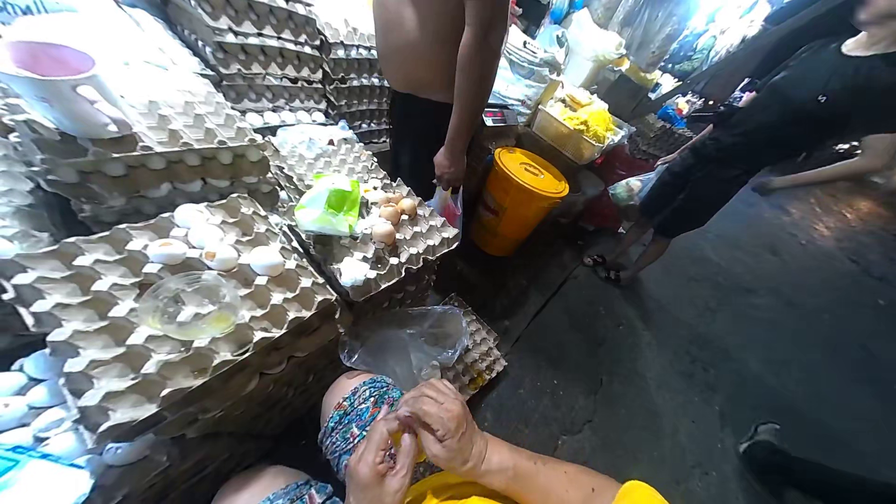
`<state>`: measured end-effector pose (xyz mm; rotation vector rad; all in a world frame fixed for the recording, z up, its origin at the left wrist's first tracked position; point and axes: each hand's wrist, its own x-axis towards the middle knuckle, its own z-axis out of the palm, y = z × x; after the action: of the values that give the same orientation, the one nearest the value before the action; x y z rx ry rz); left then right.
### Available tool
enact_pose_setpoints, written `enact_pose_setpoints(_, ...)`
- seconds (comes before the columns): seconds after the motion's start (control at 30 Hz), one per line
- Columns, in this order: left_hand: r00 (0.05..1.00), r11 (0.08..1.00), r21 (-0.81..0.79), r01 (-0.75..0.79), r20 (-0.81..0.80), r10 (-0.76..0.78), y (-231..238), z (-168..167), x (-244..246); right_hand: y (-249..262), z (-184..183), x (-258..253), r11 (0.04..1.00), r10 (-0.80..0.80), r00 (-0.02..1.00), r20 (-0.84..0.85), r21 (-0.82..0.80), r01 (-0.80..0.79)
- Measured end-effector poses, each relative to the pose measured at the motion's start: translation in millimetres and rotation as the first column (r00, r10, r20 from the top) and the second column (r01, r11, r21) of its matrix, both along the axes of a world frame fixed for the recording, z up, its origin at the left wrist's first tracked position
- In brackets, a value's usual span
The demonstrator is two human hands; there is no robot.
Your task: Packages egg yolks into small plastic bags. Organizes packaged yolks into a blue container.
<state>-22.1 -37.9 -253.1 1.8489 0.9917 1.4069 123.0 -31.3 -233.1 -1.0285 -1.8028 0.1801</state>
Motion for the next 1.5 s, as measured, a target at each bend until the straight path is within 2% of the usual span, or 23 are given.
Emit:
enact_pose_setpoints(0.3, 0.997, 0.996, -0.042, -0.077, -0.015, 0.077, -8, 3, 5, 0, 9, -4, 1.0, 0.024, 1.0, 0.001, -0.007, -0.024)
enact_pose_setpoints(0.47, 0.989, 0.988, -0.1, -0.119, -0.096, 0.109, -13, 7, 6, -7, 10, -6, 0.995, 0.044, 0.993, -0.108, -0.081, -0.053)
enact_pose_setpoints(0.67, 0.96, 0.994, -0.058, -0.088, -0.27, 0.069, -17, 9, 9, -13, 20, -8, 0.957, 0.067, 0.955, -0.29, -0.253, -0.144)
enact_pose_setpoints(0.73, 0.945, 0.996, -0.021, -0.084, -0.32, 0.072, -17, 11, 9, -14, 26, -6, 0.897, 0.036, 0.919, -0.394, -0.392, -0.203)
enact_pose_setpoints(0.87, 0.929, 0.997, 0.026, -0.069, -0.363, 0.074, -17, 9, 10, -15, 42, -2, 0.694, -0.055, 0.82, -0.57, -0.612, -0.379)
enact_pose_setpoints(1.03, 0.928, 0.997, 0.063, -0.04, -0.367, 0.061, -17, 7, 8, -4, 62, 8, 0.409, -0.094, 0.727, -0.681, -0.692, -0.595)
enact_pose_setpoints(1.17, 0.925, 0.995, 0.094, -0.043, -0.372, 0.076, -16, 5, 7, 5, 69, 15, 0.284, -0.056, 0.729, -0.682, -0.711, -0.644)
enact_pose_setpoints(1.33, 0.965, 0.998, 0.058, 0.013, -0.261, 0.002, -9, 0, 3, 5, 64, 17, 0.39, 0.139, 0.77, -0.623, -0.68, -0.621)
enact_pose_setpoints(1.4, 0.972, 0.999, 0.028, 0.047, -0.233, -0.039, -8, -2, 1, 4, 61, 17, 0.404, 0.161, 0.763, -0.626, -0.663, -0.63)
enact_pose_setpoints(1.5, 0.97, 0.999, 0.03, 0.027, -0.243, -0.019, -9, -3, -3, 7, 59, 16, 0.387, 0.156, 0.757, -0.635, -0.666, -0.638)
